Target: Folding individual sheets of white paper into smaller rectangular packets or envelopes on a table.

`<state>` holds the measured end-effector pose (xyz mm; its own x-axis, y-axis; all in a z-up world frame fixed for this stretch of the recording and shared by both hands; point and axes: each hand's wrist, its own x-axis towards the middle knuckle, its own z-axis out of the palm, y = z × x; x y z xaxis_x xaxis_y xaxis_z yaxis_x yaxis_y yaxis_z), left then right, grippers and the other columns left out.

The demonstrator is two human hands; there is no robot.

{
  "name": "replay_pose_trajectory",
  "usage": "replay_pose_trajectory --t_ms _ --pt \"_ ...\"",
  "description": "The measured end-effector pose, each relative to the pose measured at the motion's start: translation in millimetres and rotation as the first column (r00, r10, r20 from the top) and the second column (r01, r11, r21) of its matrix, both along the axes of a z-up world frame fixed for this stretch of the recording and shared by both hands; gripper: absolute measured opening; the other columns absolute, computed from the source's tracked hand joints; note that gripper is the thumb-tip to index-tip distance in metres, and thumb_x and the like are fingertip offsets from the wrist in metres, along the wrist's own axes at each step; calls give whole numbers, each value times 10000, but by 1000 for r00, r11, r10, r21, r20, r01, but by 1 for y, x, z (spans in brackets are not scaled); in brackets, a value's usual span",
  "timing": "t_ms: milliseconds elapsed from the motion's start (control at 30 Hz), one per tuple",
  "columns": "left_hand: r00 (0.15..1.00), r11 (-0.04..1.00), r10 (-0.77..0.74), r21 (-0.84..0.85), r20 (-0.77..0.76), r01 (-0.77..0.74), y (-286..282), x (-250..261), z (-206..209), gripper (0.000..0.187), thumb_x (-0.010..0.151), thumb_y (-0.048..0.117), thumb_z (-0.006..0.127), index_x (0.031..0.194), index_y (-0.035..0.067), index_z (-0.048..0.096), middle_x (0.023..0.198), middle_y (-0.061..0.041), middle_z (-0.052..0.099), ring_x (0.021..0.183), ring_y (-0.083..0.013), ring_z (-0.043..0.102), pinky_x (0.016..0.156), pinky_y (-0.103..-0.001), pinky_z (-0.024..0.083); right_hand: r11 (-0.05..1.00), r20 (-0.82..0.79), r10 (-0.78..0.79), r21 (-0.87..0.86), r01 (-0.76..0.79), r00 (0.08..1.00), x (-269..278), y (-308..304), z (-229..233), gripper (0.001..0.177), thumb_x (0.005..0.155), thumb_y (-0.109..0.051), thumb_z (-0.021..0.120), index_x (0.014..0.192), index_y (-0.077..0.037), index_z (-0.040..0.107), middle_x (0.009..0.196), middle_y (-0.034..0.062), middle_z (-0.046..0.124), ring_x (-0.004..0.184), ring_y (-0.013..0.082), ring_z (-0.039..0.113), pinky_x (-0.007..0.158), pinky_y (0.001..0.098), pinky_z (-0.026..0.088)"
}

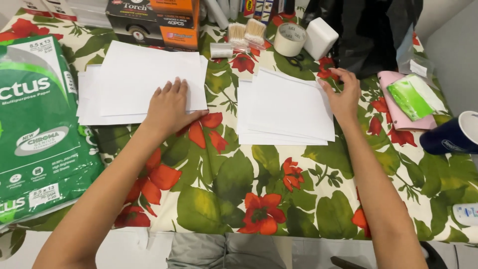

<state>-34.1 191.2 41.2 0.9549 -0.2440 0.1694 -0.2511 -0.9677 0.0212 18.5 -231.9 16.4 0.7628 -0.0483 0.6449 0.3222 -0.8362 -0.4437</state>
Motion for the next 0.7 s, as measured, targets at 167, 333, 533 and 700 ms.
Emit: replay_pose_trajectory --t_ms 167,333,533,700 --pt "994 998 -9 -55 109 15 6 17 -31 569 850 466 495 1257 75 567 1155 -158 619 1068 -330 592 892 -452 451 998 -27 8 -65 -9 1000 -4 0 0 277 861 -152 728 1118 -117 630 1111 52 583 976 259 553 874 400 354" --pt "902 988 -109 -53 419 144 -22 11 -19 332 912 231 506 1185 95 638 1007 -128 682 920 -285 666 851 -419 482 991 -2 128 41 -128 992 -12 19 11 202 855 -6 679 1013 -133 681 970 19 646 879 219 611 830 329 432" --pt "690 875 -409 41 597 483 -138 -38 -13 417 796 185 643 1163 -8 601 1075 -230 630 960 -374 629 864 -498 468 703 -585 602 711 -14 543 -40 65 49 747 835 -699 271 1210 -118 555 982 164 668 827 260 676 676 325 537" --pt "701 733 -571 -120 426 670 -206 -58 -33 655 887 510 396 1049 -79 632 1039 -283 623 987 -419 614 934 -543 392 646 -474 626 760 -72 619 -28 37 29 393 743 -61 703 1108 -90 559 904 67 678 728 138 677 613 231 572"
